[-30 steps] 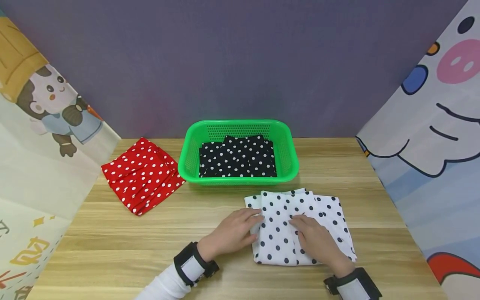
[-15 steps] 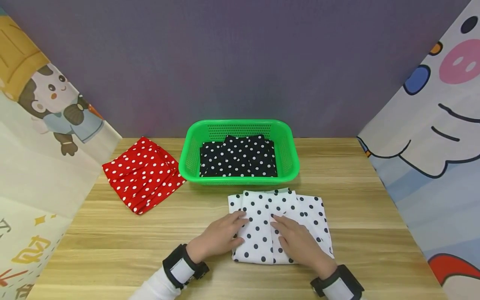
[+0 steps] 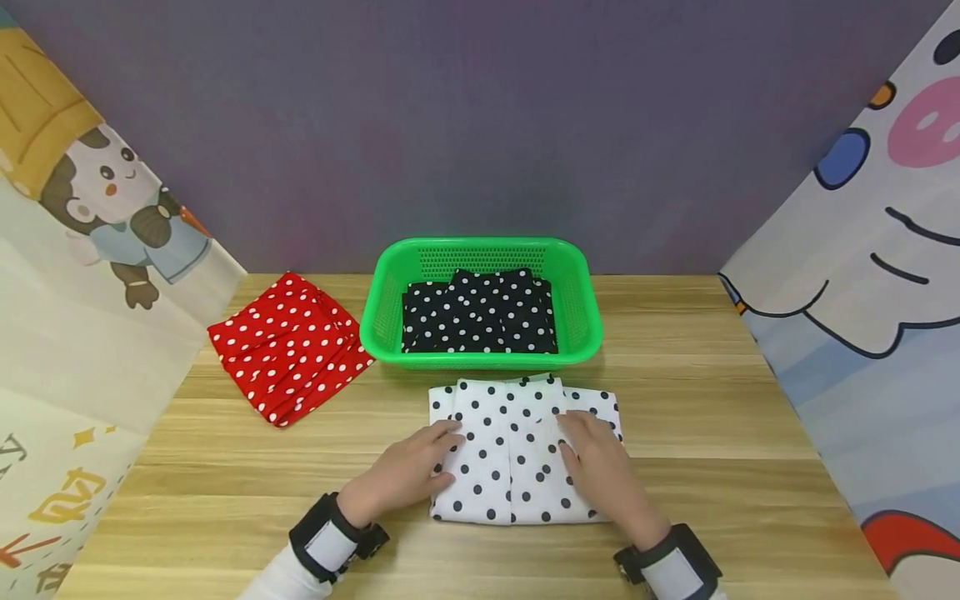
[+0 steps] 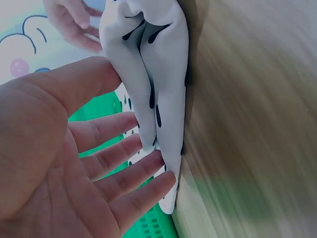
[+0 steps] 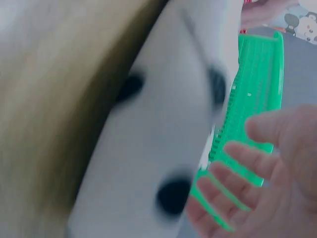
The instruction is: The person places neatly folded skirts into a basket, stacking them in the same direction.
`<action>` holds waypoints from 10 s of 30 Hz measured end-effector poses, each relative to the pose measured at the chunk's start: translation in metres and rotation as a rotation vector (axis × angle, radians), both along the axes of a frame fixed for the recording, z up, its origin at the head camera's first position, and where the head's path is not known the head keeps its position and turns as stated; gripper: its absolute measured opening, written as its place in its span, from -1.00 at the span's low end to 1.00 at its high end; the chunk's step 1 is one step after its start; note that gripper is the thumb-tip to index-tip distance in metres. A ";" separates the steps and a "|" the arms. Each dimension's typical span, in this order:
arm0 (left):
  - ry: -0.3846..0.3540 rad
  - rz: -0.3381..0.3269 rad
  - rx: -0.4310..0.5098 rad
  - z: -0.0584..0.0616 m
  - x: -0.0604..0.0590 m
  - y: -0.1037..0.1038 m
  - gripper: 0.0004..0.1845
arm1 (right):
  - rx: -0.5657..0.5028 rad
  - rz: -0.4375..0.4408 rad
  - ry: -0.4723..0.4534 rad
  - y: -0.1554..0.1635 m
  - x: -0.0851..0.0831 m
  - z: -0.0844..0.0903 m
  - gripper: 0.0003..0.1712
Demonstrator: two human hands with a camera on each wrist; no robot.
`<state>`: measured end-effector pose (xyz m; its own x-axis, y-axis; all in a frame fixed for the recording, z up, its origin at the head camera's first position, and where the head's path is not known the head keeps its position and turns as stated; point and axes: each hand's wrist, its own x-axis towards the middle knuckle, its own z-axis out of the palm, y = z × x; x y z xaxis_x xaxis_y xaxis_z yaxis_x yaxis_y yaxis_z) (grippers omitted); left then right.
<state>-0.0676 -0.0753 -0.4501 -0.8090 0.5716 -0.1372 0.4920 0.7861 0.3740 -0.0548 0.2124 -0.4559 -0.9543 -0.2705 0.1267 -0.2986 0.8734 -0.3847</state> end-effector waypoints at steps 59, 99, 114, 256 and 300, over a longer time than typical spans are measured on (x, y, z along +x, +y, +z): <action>-0.061 0.552 0.062 0.008 -0.017 -0.046 -0.48 | 0.062 -0.222 -0.337 -0.022 -0.026 0.006 -0.19; -0.124 0.638 0.199 0.003 -0.012 -0.032 -0.67 | -0.105 -0.250 -0.262 -0.034 -0.021 -0.007 -0.58; 0.035 0.536 0.294 0.026 0.008 -0.036 -0.62 | -0.139 -0.295 -0.184 -0.031 0.004 0.015 -0.68; -0.086 0.550 -0.056 0.085 -0.224 -0.002 -0.47 | 0.073 -0.140 -0.483 -0.047 -0.217 0.088 -0.36; -0.095 0.362 -0.009 0.102 -0.198 -0.030 -0.74 | 0.065 0.051 -0.235 -0.030 -0.202 0.093 -0.66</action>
<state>-0.2651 -0.1056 -0.3484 -0.9421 0.2489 -0.2249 0.1448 0.9065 0.3966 -0.2563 0.1821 -0.3625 -0.9405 -0.3194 -0.1163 -0.2520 0.8847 -0.3921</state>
